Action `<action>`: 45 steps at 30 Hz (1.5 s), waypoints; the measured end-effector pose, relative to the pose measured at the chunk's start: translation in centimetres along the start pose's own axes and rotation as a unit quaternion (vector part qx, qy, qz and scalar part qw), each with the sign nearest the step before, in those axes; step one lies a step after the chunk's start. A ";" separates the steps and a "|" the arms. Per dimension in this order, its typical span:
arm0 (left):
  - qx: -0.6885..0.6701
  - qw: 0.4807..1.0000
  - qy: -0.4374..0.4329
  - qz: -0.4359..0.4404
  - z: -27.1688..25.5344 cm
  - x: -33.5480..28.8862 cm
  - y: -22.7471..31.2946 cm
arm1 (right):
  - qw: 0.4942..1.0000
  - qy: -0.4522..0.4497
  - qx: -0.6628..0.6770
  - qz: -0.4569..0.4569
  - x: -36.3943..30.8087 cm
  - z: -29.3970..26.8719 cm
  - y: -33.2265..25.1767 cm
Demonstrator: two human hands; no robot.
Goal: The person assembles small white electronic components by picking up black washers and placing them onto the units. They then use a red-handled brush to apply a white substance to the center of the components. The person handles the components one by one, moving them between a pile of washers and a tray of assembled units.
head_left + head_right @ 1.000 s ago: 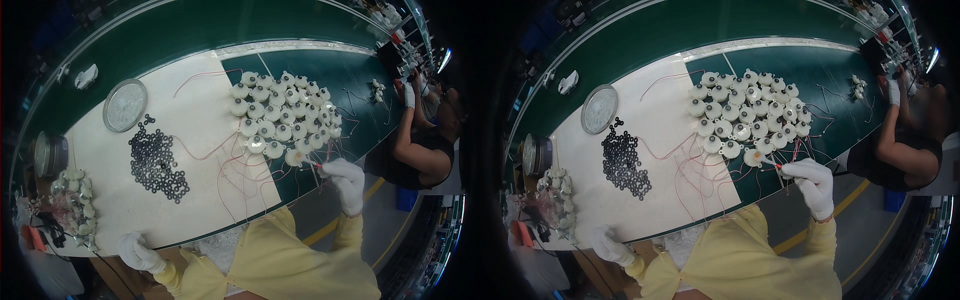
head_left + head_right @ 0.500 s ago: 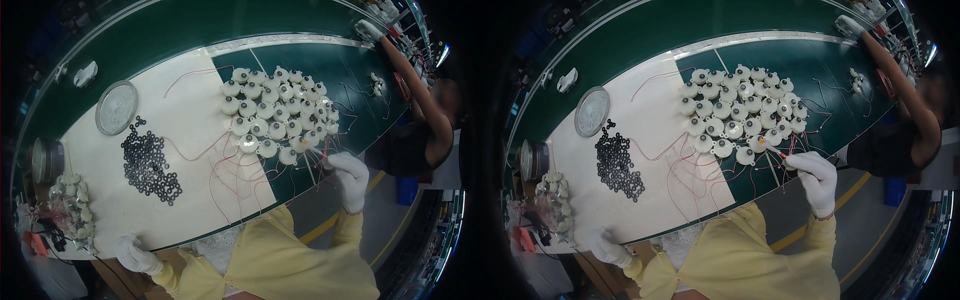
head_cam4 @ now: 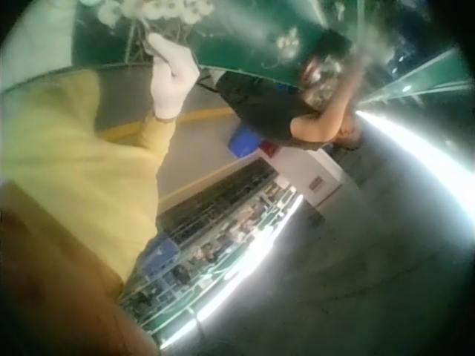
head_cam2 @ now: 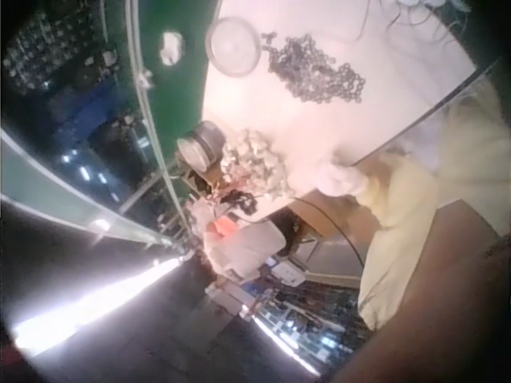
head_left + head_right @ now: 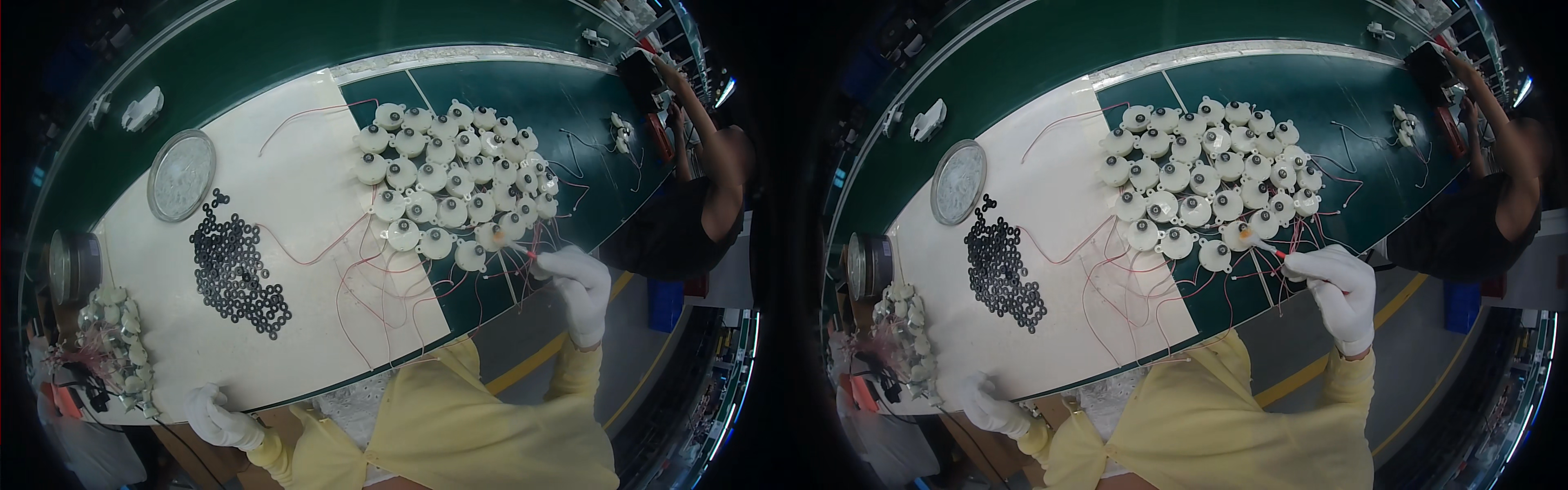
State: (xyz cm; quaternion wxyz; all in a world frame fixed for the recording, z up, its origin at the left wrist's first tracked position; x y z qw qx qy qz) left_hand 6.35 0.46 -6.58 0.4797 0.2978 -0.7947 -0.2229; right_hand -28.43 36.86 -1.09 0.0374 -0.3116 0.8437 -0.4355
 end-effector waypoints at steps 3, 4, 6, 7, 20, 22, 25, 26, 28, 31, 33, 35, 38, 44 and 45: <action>-0.011 1.000 0.015 0.016 0.0 0.1 -0.1 | 1.000 0.001 -0.016 -0.012 -0.2 -0.8 0.1; -0.014 1.000 0.017 0.014 0.0 0.1 0.0 | 1.000 0.003 -0.022 -0.017 -0.2 -0.9 0.0; -0.019 1.000 0.015 0.009 0.1 0.1 0.0 | 0.999 0.017 -0.014 -0.031 0.1 -0.9 -0.6; -0.021 1.000 0.013 0.007 0.1 0.1 0.0 | 0.999 0.025 -0.011 -0.037 0.4 -0.7 -0.9; -0.028 0.999 0.005 0.025 0.1 0.2 0.1 | 0.997 0.021 -0.062 -0.037 0.0 -0.9 -0.7; -0.033 0.999 0.009 0.026 0.0 0.1 -0.1 | 0.996 0.023 -0.068 -0.048 0.1 -1.1 -0.8; -0.035 0.999 0.015 0.020 0.1 0.1 0.0 | 0.995 0.022 -0.068 -0.066 0.5 -0.8 -0.8; -0.034 0.999 0.017 0.018 0.1 0.1 0.0 | 0.995 0.022 -0.066 -0.066 0.8 -0.5 -0.8; -0.026 1.000 -0.001 0.009 0.0 0.0 -0.2 | 0.996 0.021 -0.063 -0.065 1.1 0.1 -0.8; -0.006 1.000 -0.007 -0.005 -0.3 -0.2 -0.4 | 0.997 0.010 -0.060 -0.055 1.3 0.2 -0.6; -0.001 1.000 -0.007 -0.008 -0.2 -0.2 -0.4 | 0.998 0.010 -0.052 -0.044 1.1 -0.1 -0.3; -0.005 1.000 -0.007 -0.002 -0.1 -0.1 -0.2 | 0.998 0.013 -0.052 -0.039 0.8 -0.4 -0.3; -0.030 0.999 0.009 0.021 0.1 0.1 0.1 | 0.997 0.028 -0.056 -0.038 0.7 -0.9 -0.5; -0.024 1.000 0.010 0.016 0.3 0.3 0.4 | 0.995 0.028 -0.074 -0.064 1.3 -0.2 -1.0; -0.023 1.000 0.009 0.018 0.2 0.3 0.4 | 0.994 0.027 -0.078 -0.065 1.4 0.1 -1.0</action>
Point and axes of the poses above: each hand's wrist, its own x-axis towards the middle knuckle, its own z-axis out of the palm, y = z × x, the point moved 6 cm from there along x, towards the middle knuckle, and after that the axes turned 8 degrees about -x, right-handed, at the moved point
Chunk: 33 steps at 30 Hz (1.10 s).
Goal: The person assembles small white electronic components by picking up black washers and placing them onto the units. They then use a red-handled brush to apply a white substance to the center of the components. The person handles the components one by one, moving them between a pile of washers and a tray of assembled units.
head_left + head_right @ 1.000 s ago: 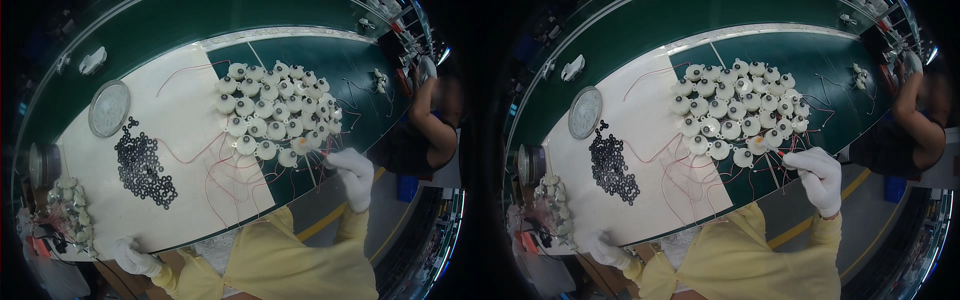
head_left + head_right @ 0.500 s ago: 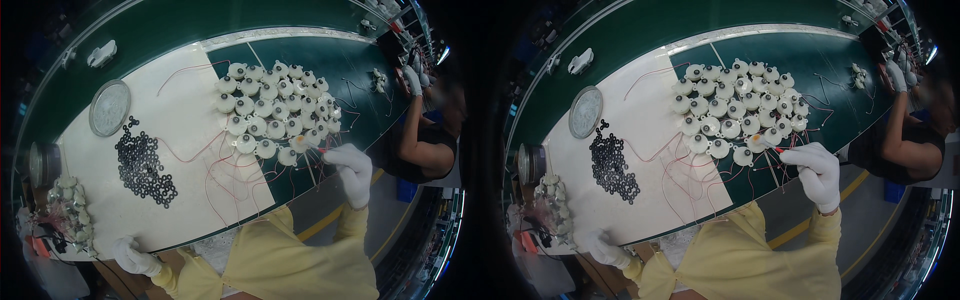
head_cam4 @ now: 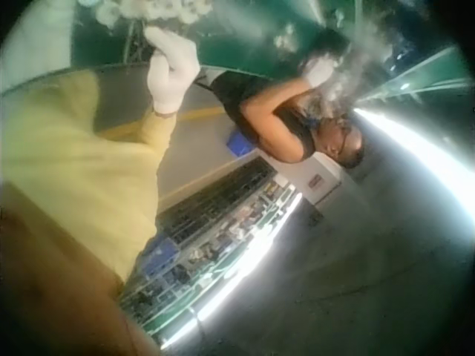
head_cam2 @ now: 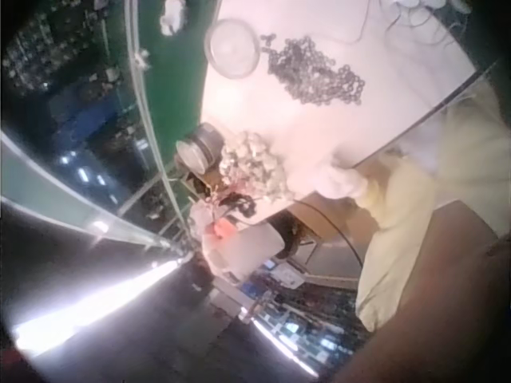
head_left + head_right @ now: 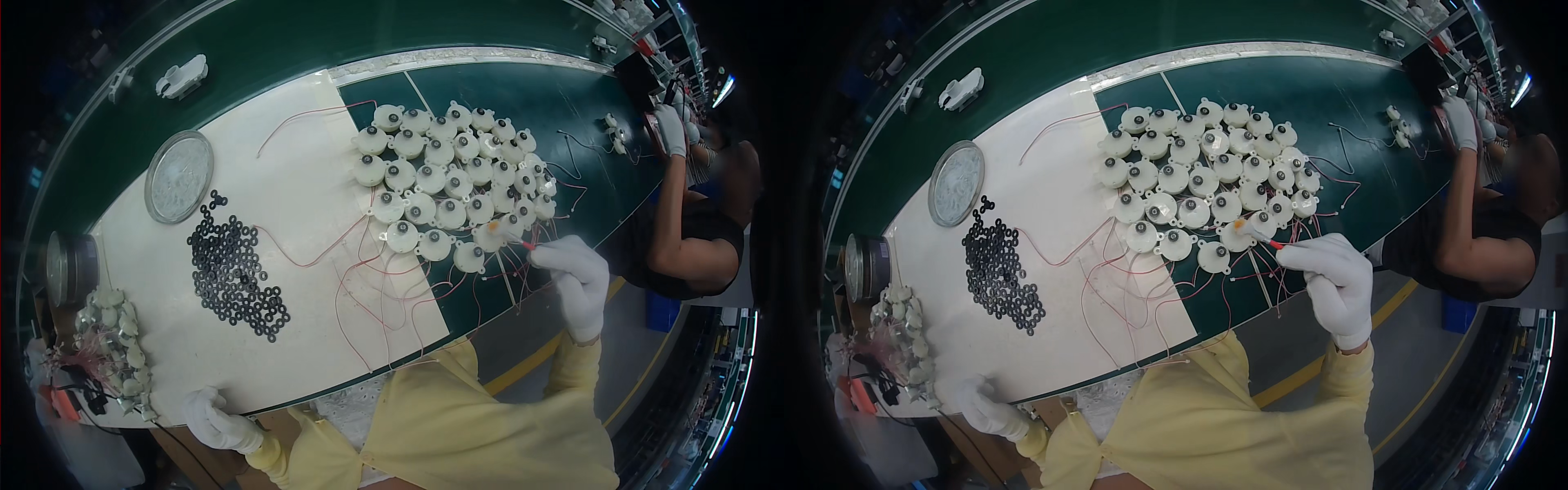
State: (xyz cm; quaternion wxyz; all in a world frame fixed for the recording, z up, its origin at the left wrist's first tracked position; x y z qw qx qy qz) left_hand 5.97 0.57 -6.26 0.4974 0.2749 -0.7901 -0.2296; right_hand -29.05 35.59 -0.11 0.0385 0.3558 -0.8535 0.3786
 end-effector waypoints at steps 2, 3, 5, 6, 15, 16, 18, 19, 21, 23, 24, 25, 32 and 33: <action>0.002 1.000 -0.002 0.003 -0.1 0.0 -0.1 | 1.000 0.001 -0.017 -0.007 0.2 0.2 -0.1; 0.003 1.000 -0.001 0.002 -0.1 0.0 -0.2 | 0.999 0.003 -0.031 -0.012 0.4 0.2 -0.2; 0.007 1.000 0.000 0.001 -0.1 0.0 -0.1 | 0.999 0.005 -0.049 -0.018 0.5 0.1 -0.3; 0.010 1.000 -0.002 -0.002 -0.1 0.0 -0.1 | 0.998 0.006 -0.052 -0.020 0.4 0.1 -0.2; 0.007 1.000 -0.003 0.000 -0.1 0.0 -0.1 | 0.999 0.020 -0.042 -0.020 0.2 -0.8 -1.1; 0.005 1.000 0.000 0.002 -0.1 0.0 -0.2 | 0.999 0.016 -0.042 -0.030 0.3 -0.8 -1.4; 0.003 1.000 -0.004 -0.003 -0.2 -0.2 -0.4 | 0.998 0.004 -0.060 -0.027 0.8 -0.9 -2.1; 0.002 1.000 -0.010 -0.009 -0.3 -0.4 -0.6 | 0.997 -0.001 -0.069 -0.025 1.1 -0.9 -2.4; 0.001 1.000 -0.010 -0.003 -0.4 -0.4 -0.5 | 0.996 -0.003 -0.081 -0.045 1.6 -0.7 -3.0; -0.001 1.000 -0.002 0.019 -0.3 -0.1 -0.4 | 0.994 -0.008 -0.095 -0.061 2.0 -0.6 -3.2; -0.002 1.000 0.000 0.014 -0.2 -0.1 -0.4 | 0.992 -0.013 -0.102 -0.068 2.2 -0.6 -3.3; -0.003 1.000 0.002 0.010 -0.2 -0.2 -0.3 | 0.991 -0.017 -0.110 -0.074 2.2 -0.5 -3.4; -0.002 1.000 -0.015 0.002 -0.1 -0.3 -0.1 | 0.984 -0.031 -0.142 -0.099 1.9 -0.6 -3.7; 0.005 1.000 -0.015 -0.004 -0.1 -0.3 -0.1 | 0.984 -0.032 -0.143 -0.099 1.8 -0.6 -3.7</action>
Point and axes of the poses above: each hand's wrist, its own x-axis towards the middle knuckle, its own z-axis out of the palm, y = z × x, the point moved 6 cm from there along x, towards the middle knuckle, and after that the axes turned 8 degrees about -x, right-handed, at the moved point
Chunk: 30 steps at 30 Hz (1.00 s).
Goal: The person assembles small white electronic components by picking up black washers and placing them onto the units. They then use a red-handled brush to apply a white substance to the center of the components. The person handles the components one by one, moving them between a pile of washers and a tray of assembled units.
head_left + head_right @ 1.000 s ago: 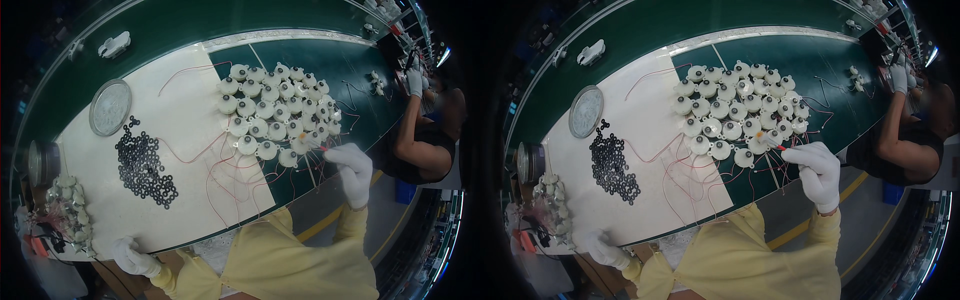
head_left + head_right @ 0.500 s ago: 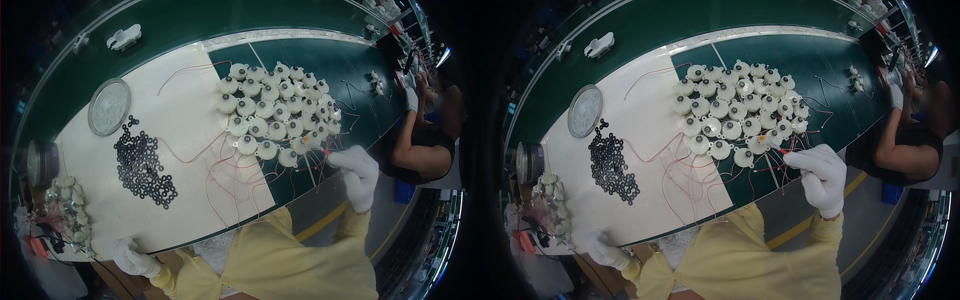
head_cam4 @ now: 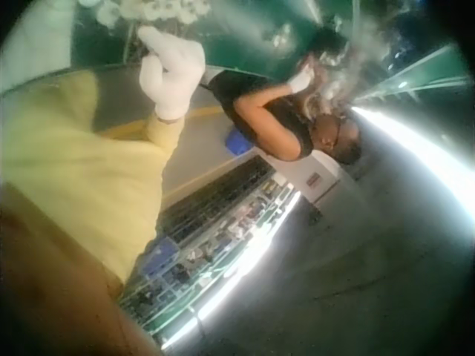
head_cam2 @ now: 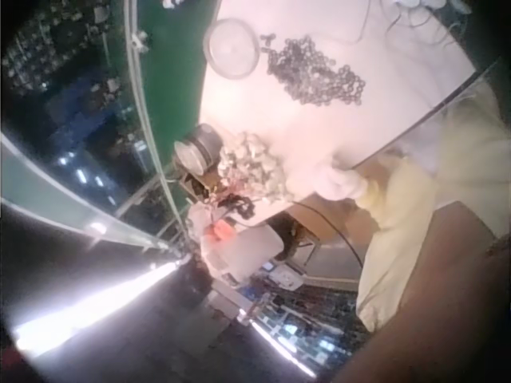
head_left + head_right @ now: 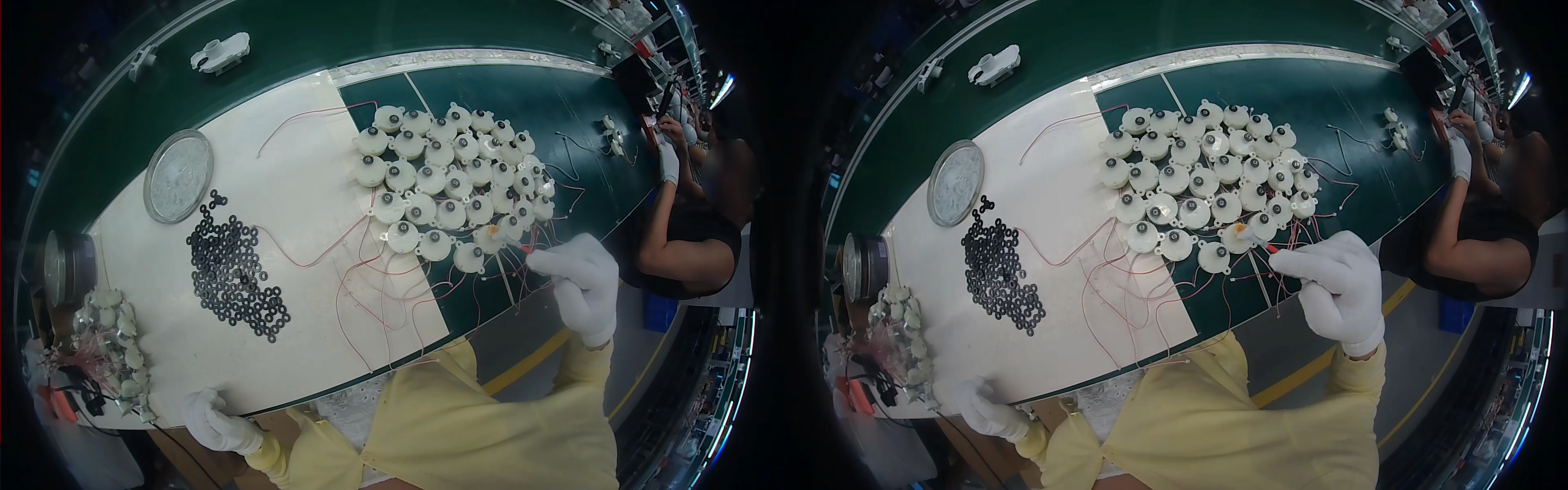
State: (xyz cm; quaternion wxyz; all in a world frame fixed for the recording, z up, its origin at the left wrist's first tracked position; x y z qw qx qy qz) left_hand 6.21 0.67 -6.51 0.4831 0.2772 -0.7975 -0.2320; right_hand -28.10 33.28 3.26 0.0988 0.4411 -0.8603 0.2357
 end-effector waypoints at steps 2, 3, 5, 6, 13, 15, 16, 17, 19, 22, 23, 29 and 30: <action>0.013 1.000 -0.001 -0.013 0.0 0.0 -0.1 | 1.000 0.001 -0.001 0.003 -0.3 0.0 0.0; 0.012 1.000 0.000 -0.013 -0.1 0.0 -0.1 | 1.000 0.003 -0.001 0.006 -0.5 0.0 0.0; 0.011 1.000 0.001 -0.014 -0.1 0.0 -0.1 | 1.000 0.006 -0.001 0.007 -0.7 0.0 0.0; 0.008 1.000 0.000 -0.011 0.0 0.0 -0.1 | 1.000 0.008 -0.001 0.005 -0.8 0.0 0.0; 0.001 1.000 0.014 0.004 -0.1 0.1 -0.2 | 1.000 0.009 -0.001 0.005 -1.0 -0.9 -0.4; -0.004 1.000 0.021 0.007 0.0 0.2 0.0 | 1.000 0.020 0.002 0.005 -0.6 -0.8 -0.5; -0.006 1.000 0.022 0.003 0.0 0.1 -0.1 | 1.000 0.025 0.004 0.005 -0.5 -0.7 -0.5; -0.007 1.000 0.023 -0.001 0.0 0.1 -0.2 | 1.000 0.026 0.001 -0.001 -0.3 -0.5 -0.5; -0.001 1.000 0.018 0.006 -0.2 0.0 -0.4 | 0.999 0.030 -0.003 -0.012 -0.2 -0.3 -0.6; 0.008 1.000 0.011 0.014 -0.2 0.2 -0.2 | 1.000 0.010 0.000 -0.002 -0.5 -0.3 -0.3; 0.010 1.000 0.007 0.016 -0.1 0.2 -0.1 | 1.000 0.004 0.004 0.006 -0.7 -0.5 -0.1; 0.010 1.000 0.010 0.007 -0.1 0.1 -0.2 | 0.998 0.020 0.011 0.065 -1.7 -2.1 1.0; 0.009 1.000 0.011 0.004 -0.1 0.2 -0.1 | 0.997 0.026 0.012 0.073 -1.7 -2.1 1.2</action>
Point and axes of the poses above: each hand's wrist, its own x-axis towards the middle knuckle, its own z-axis out of the palm, y = z × x, the point moved 6 cm from there along x, towards the middle knuckle, and after that the axes turned 8 degrees about -x, right-handed, at the moved point
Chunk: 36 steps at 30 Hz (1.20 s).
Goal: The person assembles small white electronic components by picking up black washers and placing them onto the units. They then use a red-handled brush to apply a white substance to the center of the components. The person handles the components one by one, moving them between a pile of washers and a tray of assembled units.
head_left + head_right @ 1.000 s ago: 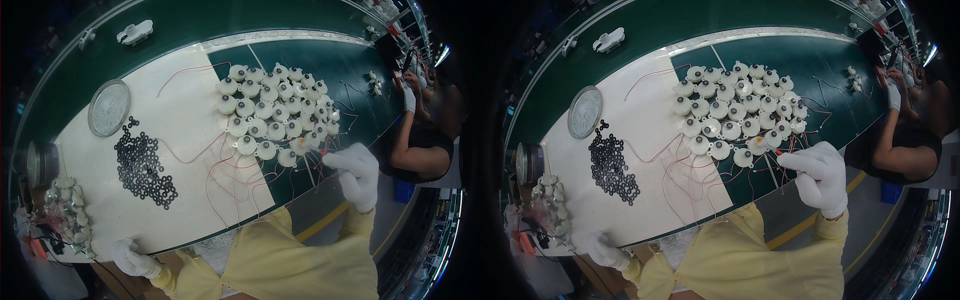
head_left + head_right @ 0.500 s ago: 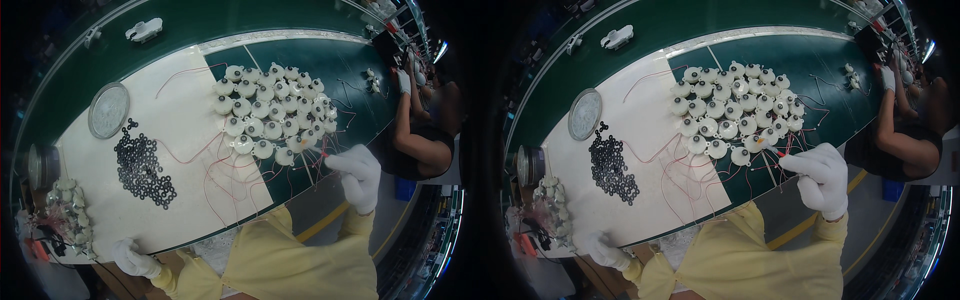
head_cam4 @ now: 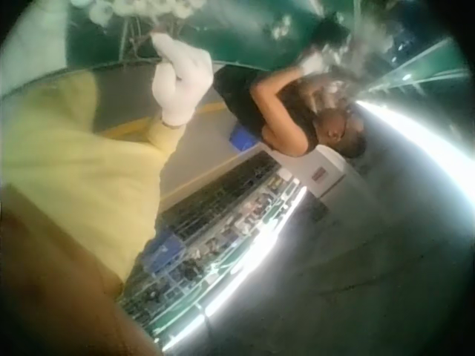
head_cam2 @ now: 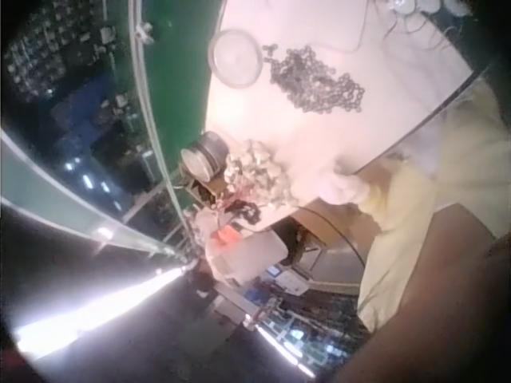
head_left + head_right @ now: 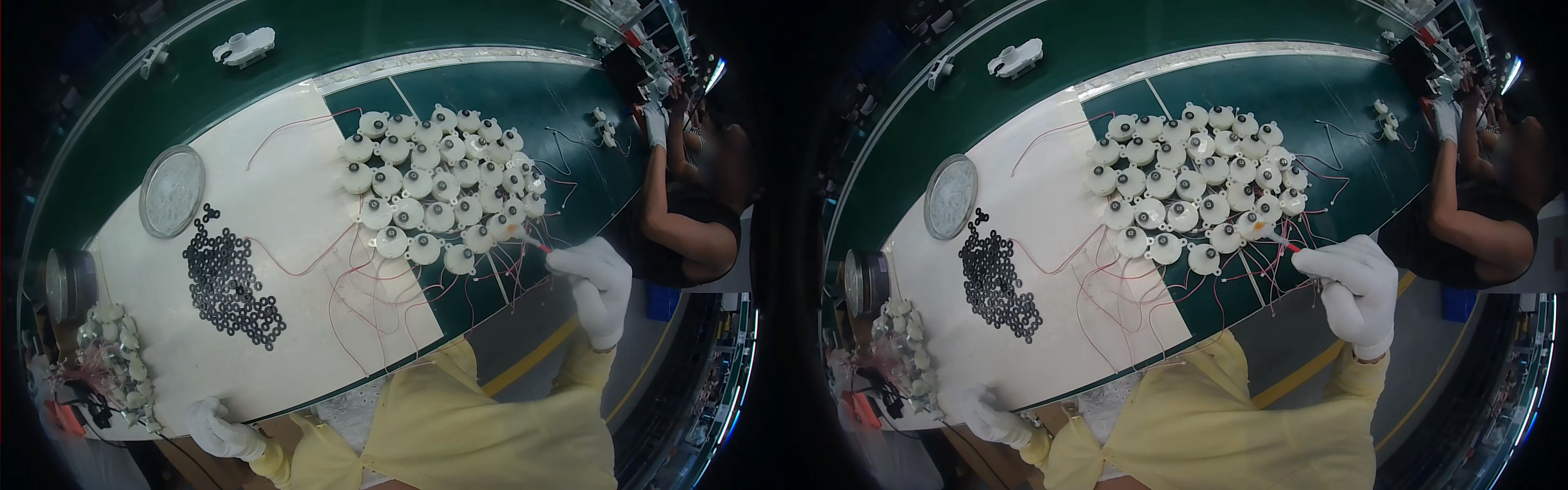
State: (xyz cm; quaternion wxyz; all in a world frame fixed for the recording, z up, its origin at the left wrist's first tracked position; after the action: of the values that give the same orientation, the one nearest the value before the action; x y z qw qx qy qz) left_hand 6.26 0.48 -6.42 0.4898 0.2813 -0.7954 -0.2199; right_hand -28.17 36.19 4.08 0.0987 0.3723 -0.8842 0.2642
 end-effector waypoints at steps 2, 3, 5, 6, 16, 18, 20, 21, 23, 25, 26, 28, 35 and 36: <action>-0.001 1.000 0.001 -0.006 0.0 0.0 0.1 | 1.000 0.010 0.007 0.010 0.1 0.1 0.4; 0.002 1.000 -0.001 -0.007 0.0 0.1 0.1 | 1.000 0.013 0.013 0.013 0.2 0.4 0.5; 0.007 1.000 -0.006 -0.008 0.1 0.1 0.1 | 0.999 0.014 0.027 0.021 0.3 0.9 0.8; 0.010 1.000 -0.003 -0.014 0.2 0.1 0.1 | 0.999 0.012 0.034 0.027 0.4 1.2 1.0; 0.020 1.000 0.003 -0.021 0.2 0.1 0.1 | 0.997 0.002 0.057 0.055 -0.4 1.5 1.9; 0.014 1.000 0.006 -0.021 0.2 0.1 0.2 | 0.998 0.002 0.044 0.041 -0.5 1.2 1.8; 0.006 1.000 0.012 -0.025 0.2 0.0 0.1 | 0.999 0.000 0.033 0.034 -0.6 1.0 1.8; 0.005 1.000 0.010 -0.026 0.2 0.0 0.0 | 0.999 -0.003 0.028 0.035 -0.8 0.9 1.8; 0.004 1.000 0.008 -0.027 0.1 0.1 -0.1 | 0.999 -0.002 0.026 0.034 -0.9 0.9 1.7; 0.013 0.999 0.012 -0.035 0.2 0.0 0.0 | 0.999 0.004 0.029 0.032 -0.9 0.9 1.7; 0.018 0.999 0.014 -0.039 0.2 0.1 0.1 | 0.999 0.006 0.034 0.037 -1.0 1.0 1.8; 0.015 0.999 0.006 -0.031 0.0 0.0 0.0 | 0.998 0.010 0.044 0.049 -1.2 1.1 2.0; 0.015 1.000 0.000 -0.010 0.1 0.0 -0.2 | 0.996 0.006 0.053 0.066 -1.9 0.8 2.0; 0.014 1.000 0.001 -0.010 0.0 0.0 -0.2 | 0.996 0.004 0.056 0.068 -2.0 0.6 2.1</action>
State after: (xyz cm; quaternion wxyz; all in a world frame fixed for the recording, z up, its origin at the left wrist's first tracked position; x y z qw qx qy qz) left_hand 6.26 0.35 -6.57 0.4845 0.2963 -0.7948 -0.2137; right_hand -28.20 38.30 1.96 0.0632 0.3155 -0.8909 0.3206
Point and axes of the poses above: each hand's wrist, its own x-axis towards the middle knuckle, its own z-axis out of the palm, y = z × x, the point moved 6 cm from there along x, towards the middle knuckle, and after that the axes turned 8 degrees about -x, right-handed, at the moved point
